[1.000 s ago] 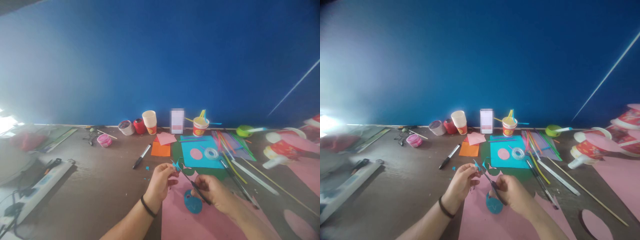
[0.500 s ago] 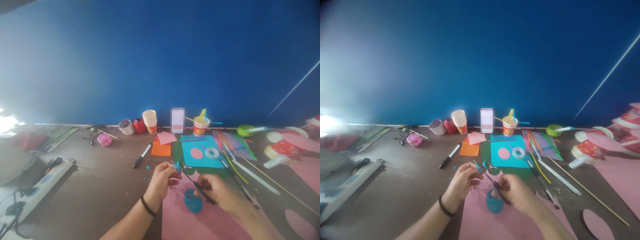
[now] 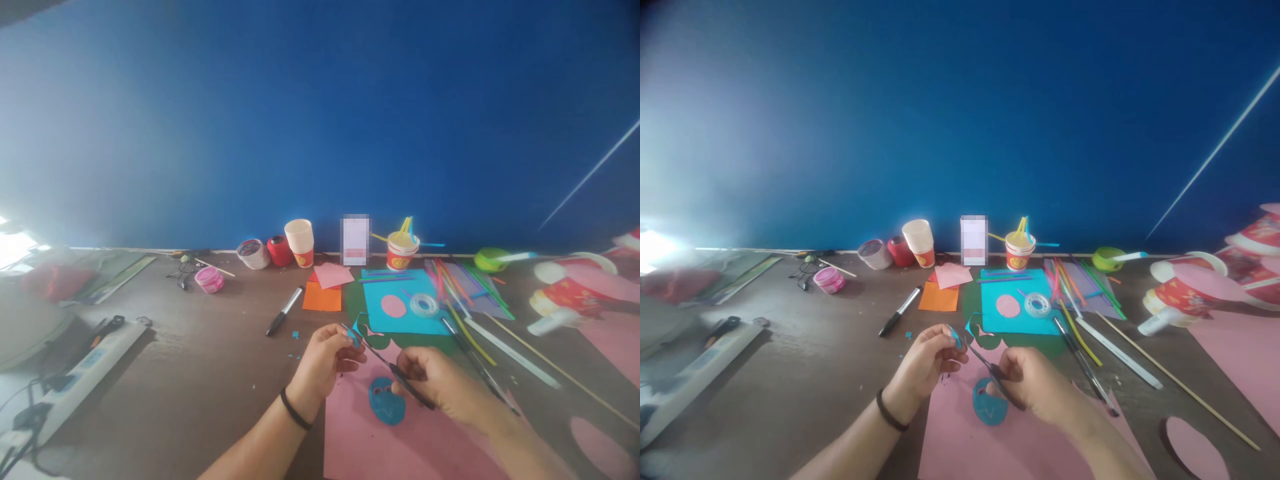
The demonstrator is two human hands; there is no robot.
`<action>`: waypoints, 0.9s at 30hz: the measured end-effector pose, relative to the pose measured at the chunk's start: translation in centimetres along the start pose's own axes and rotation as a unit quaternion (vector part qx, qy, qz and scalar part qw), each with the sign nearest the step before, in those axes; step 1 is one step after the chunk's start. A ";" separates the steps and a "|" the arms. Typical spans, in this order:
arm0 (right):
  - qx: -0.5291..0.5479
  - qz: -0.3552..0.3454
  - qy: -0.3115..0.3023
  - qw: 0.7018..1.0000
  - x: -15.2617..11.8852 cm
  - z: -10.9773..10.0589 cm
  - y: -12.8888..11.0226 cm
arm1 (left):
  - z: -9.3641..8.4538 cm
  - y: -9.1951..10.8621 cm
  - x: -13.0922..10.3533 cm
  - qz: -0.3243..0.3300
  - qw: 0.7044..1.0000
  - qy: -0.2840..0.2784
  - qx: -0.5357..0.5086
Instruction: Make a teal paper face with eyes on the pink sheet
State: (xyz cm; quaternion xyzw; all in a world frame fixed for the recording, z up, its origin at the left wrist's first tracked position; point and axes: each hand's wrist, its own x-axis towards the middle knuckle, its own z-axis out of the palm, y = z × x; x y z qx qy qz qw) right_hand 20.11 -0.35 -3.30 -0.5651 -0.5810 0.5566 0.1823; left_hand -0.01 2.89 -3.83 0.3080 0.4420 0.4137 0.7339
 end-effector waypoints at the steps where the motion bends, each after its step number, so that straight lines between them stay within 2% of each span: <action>1: 0.004 -0.001 -0.002 1.000 0.0 0.0 0.0 | 0.0 0.0 0.0 -0.001 1.000 -0.001 0.001; 8: 0.016 -0.003 -0.011 1.000 -0.1 -0.2 0.4 | 0.1 0.2 0.0 -0.018 1.000 -0.005 0.012; 16: 0.012 0.002 -0.010 1.000 -0.5 -0.6 -0.6 | 0.2 0.5 -0.2 -0.036 0.999 -0.002 0.040; 27: 0.015 -0.015 -0.033 0.999 -0.2 -1.0 0.3 | 0.1 0.7 -0.3 -0.040 0.996 -0.013 0.080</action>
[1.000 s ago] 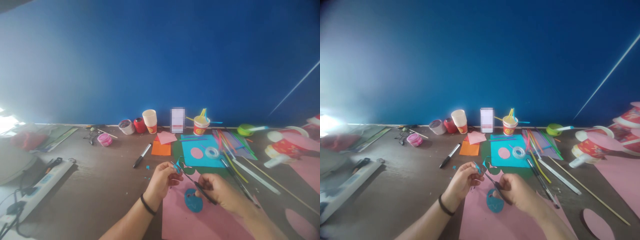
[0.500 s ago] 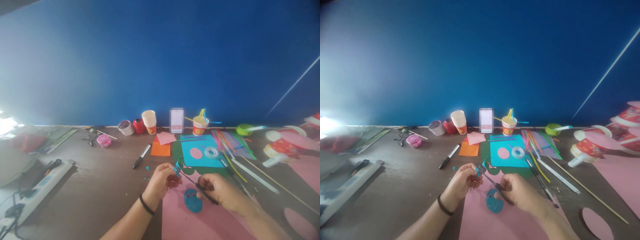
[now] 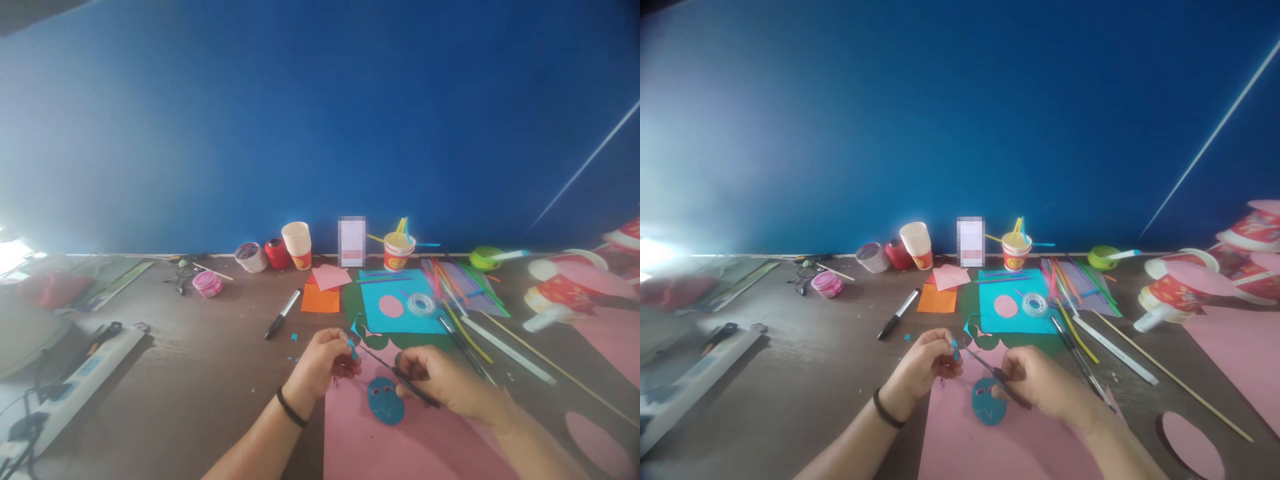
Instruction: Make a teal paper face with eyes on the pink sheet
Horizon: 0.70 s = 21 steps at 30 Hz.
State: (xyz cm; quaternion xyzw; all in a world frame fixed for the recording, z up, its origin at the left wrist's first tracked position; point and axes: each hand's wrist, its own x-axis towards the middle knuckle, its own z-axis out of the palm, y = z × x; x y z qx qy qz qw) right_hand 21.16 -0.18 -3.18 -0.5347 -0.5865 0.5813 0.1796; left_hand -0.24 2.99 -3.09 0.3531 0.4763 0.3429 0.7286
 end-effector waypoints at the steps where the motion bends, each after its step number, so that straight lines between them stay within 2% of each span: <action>1: 0.004 -0.001 0.002 1.000 0.0 0.0 0.0 | 0.0 0.0 0.0 0.000 1.000 0.001 0.003; 6: 0.033 -0.004 0.010 0.999 -0.2 -0.1 -0.5 | 0.0 -0.2 0.0 0.025 0.999 0.000 -0.029; 11: 0.115 -0.039 -0.031 0.992 -0.6 0.2 -1.1 | -0.5 -0.3 0.8 0.074 0.980 0.050 -0.180; 16: 0.143 -0.020 -0.072 0.987 -0.3 1.4 -1.4 | -0.9 -0.4 1.5 0.021 0.940 0.101 -0.325; 21: 0.161 -0.031 -0.089 0.982 0.3 2.5 -1.0 | -0.7 -0.3 1.4 0.001 0.928 0.097 -0.360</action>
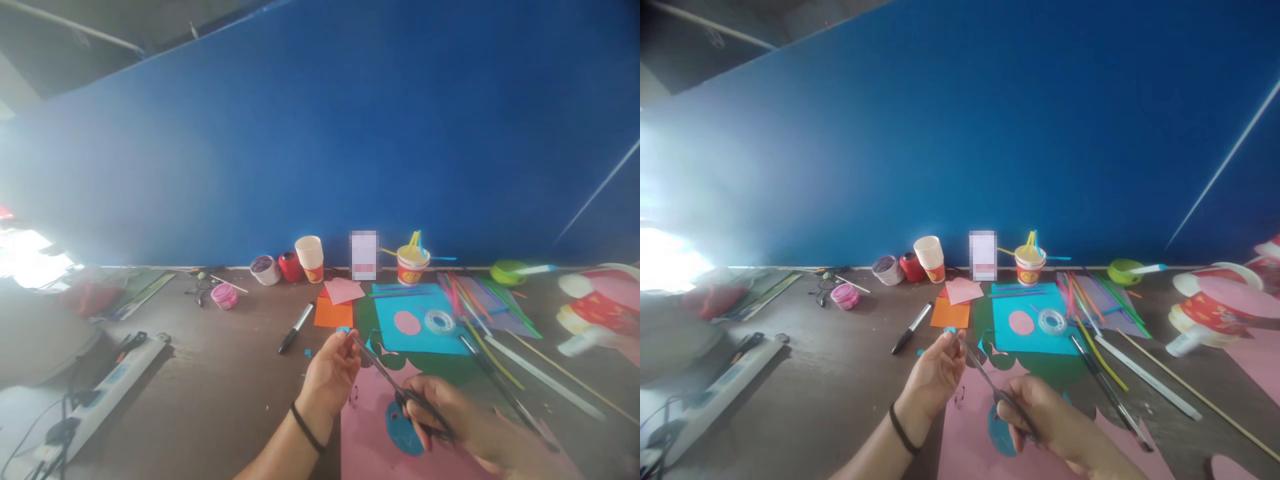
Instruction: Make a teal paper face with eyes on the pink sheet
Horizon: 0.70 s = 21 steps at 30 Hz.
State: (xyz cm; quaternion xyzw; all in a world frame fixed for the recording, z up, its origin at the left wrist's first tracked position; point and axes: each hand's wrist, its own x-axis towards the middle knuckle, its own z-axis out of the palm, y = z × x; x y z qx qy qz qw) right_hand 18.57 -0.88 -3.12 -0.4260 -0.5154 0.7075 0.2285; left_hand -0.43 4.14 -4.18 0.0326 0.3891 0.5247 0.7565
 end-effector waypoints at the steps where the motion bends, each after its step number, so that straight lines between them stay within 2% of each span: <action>1: -0.003 -0.004 0.000 1.000 0.2 0.0 0.3 | 0.1 0.0 -0.1 -0.002 1.000 0.000 -0.002; 9: -0.001 -0.003 0.017 1.000 1.1 -0.2 1.7 | 1.0 -0.4 -0.8 -0.032 0.999 0.035 -0.019; 21: -0.003 0.002 0.032 0.999 1.0 -0.1 1.7 | 1.0 -0.4 -1.0 -0.052 0.998 0.024 -0.026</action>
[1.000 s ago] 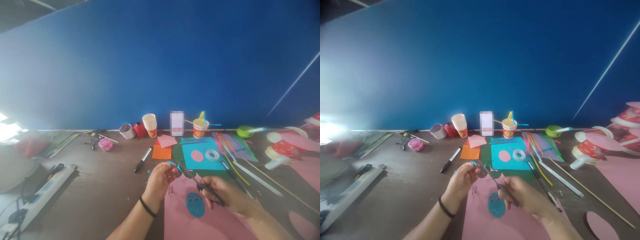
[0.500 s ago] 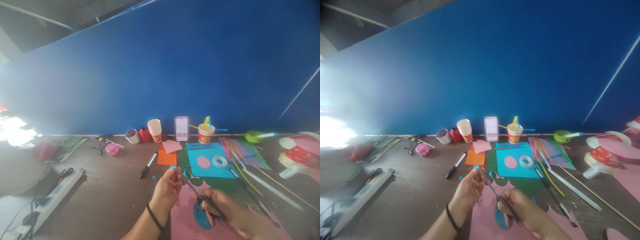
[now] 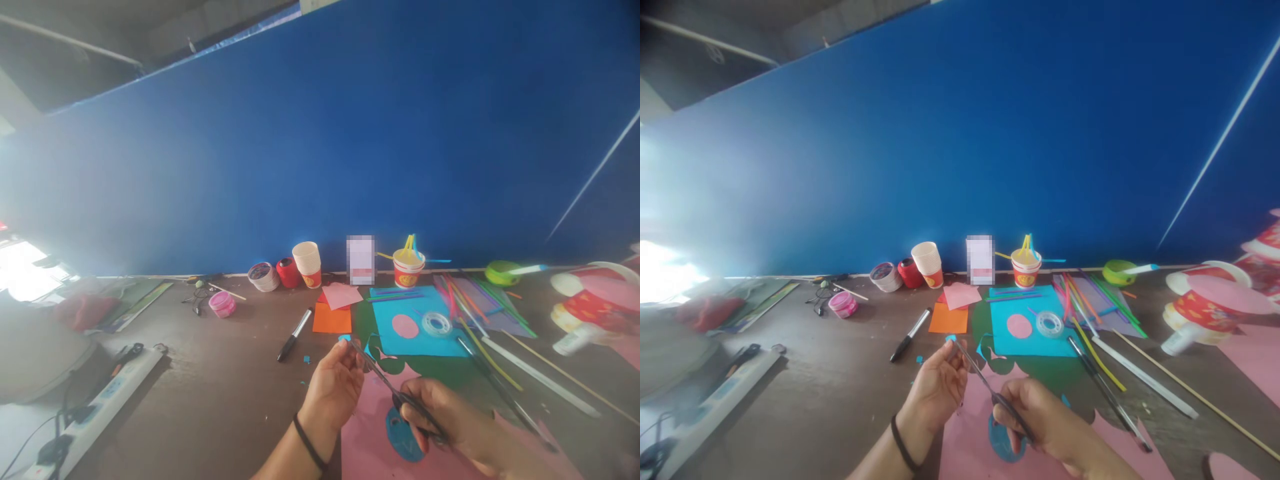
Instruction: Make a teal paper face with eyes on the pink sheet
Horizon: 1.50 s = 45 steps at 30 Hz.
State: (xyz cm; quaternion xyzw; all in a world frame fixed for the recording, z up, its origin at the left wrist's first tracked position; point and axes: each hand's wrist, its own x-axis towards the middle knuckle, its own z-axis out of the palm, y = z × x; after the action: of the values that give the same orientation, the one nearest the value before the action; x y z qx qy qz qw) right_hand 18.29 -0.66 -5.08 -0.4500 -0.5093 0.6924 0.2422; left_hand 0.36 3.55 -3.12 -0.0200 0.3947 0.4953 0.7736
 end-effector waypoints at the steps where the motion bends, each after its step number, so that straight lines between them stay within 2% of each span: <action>1: 0.001 0.005 0.001 1.000 0.0 0.0 0.0 | -0.1 0.0 0.1 -0.003 1.000 -0.003 0.001; 6: 0.000 0.013 0.004 1.000 0.1 0.0 0.0 | -0.5 0.0 0.4 -0.011 1.000 -0.019 0.002; 15: 0.000 -0.009 -0.004 1.000 0.1 -0.2 0.5 | -0.2 0.0 0.2 -0.003 1.000 -0.013 0.003; 21: 0.009 -0.010 -0.001 1.000 -0.2 -0.1 -0.1 | -0.5 -0.4 0.4 0.015 0.999 -0.027 0.012; 27: 0.059 -0.011 -0.005 0.998 -0.1 1.2 -0.6 | -0.2 -0.9 0.0 0.034 0.997 -0.060 0.028; 30: 0.079 -0.033 -0.006 0.996 0.2 2.2 -0.2 | 0.3 -1.2 -0.6 0.033 0.997 -0.069 0.029; 35: 0.118 -0.030 0.001 0.993 0.8 2.9 0.7 | 0.8 -1.4 -0.9 0.034 0.997 -0.062 0.020; 45: 0.147 -0.029 0.012 0.989 0.9 3.1 1.1 | 0.1 -1.4 -0.3 0.036 0.998 -0.042 -0.006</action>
State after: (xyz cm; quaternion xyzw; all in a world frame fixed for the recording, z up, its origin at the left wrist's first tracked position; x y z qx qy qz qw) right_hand 15.26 -1.87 -6.16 -0.4029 -0.4122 0.7467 0.3320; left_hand 1.39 2.67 -3.38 0.0102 0.3595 0.5256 0.7709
